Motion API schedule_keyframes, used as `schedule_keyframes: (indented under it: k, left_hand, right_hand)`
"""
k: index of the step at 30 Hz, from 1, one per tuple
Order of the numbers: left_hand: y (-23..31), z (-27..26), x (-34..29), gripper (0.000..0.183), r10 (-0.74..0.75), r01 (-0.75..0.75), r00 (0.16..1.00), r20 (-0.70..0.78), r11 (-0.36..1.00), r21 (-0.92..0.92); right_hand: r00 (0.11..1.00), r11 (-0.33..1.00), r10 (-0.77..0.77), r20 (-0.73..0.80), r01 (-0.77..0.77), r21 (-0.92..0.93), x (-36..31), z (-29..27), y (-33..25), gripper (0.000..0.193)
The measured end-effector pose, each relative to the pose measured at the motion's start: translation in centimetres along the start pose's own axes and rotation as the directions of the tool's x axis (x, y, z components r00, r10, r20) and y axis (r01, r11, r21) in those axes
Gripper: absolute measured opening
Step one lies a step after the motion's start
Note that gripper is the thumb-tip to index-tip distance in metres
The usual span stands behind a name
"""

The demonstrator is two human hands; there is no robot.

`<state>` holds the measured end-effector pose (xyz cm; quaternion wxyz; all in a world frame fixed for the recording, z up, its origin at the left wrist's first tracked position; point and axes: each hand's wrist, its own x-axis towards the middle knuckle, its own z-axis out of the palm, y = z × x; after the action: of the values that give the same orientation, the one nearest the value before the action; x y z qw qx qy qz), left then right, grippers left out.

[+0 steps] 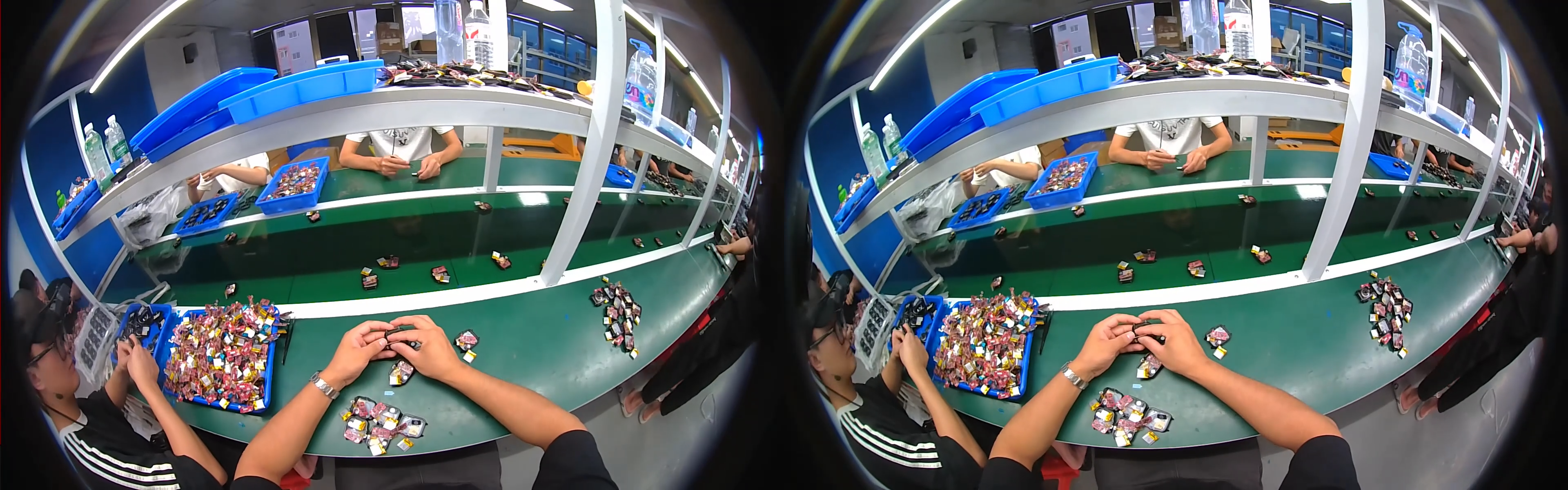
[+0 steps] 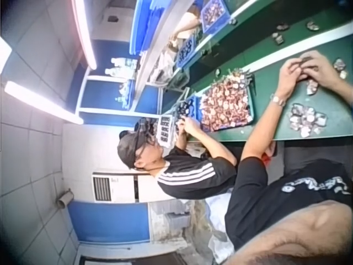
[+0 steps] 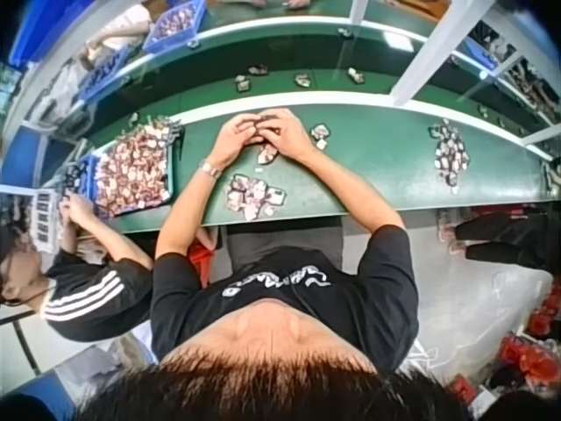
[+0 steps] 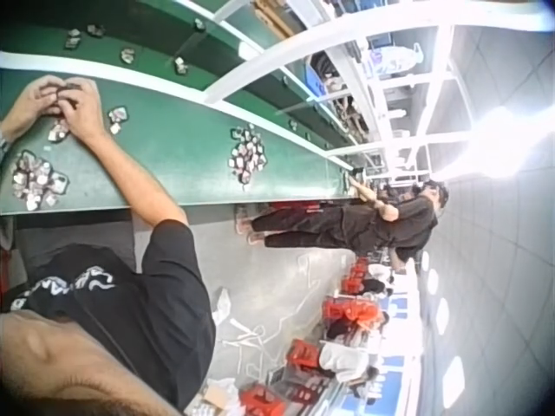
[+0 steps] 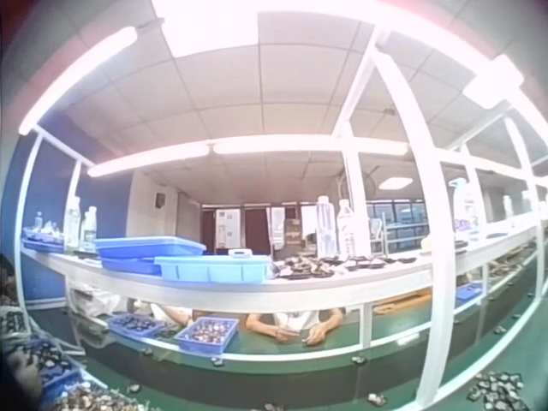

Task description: Manually assemble or sort small electronic components/chips at an industrial workstation line.

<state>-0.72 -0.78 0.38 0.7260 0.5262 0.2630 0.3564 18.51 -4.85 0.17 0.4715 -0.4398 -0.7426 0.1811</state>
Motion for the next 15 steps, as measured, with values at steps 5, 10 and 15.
schedule_keyframes:
  k: [5,10,15]
  left_hand:
    - [-0.5,-0.2,-0.2,0.026,-0.008,0.011,0.999,-0.051,0.999,0.043]
    - [-0.6,-0.3,0.0,0.025,0.062,-0.063,0.996,-0.059,0.998,-0.009]
    - [-0.4,0.2,0.0,0.025,0.046,-0.041,0.996,-0.075,0.997,0.072]
  right_hand:
    - [1.000,1.000,-0.018,0.014,0.018,0.008,0.1,0.0,-0.4,0.017]
    - [1.000,0.998,-0.020,0.007,0.021,-0.057,0.1,0.0,-1.3,0.018]
    - [1.000,1.000,0.009,0.020,-0.009,-0.010,-0.1,-0.1,-0.6,0.021]
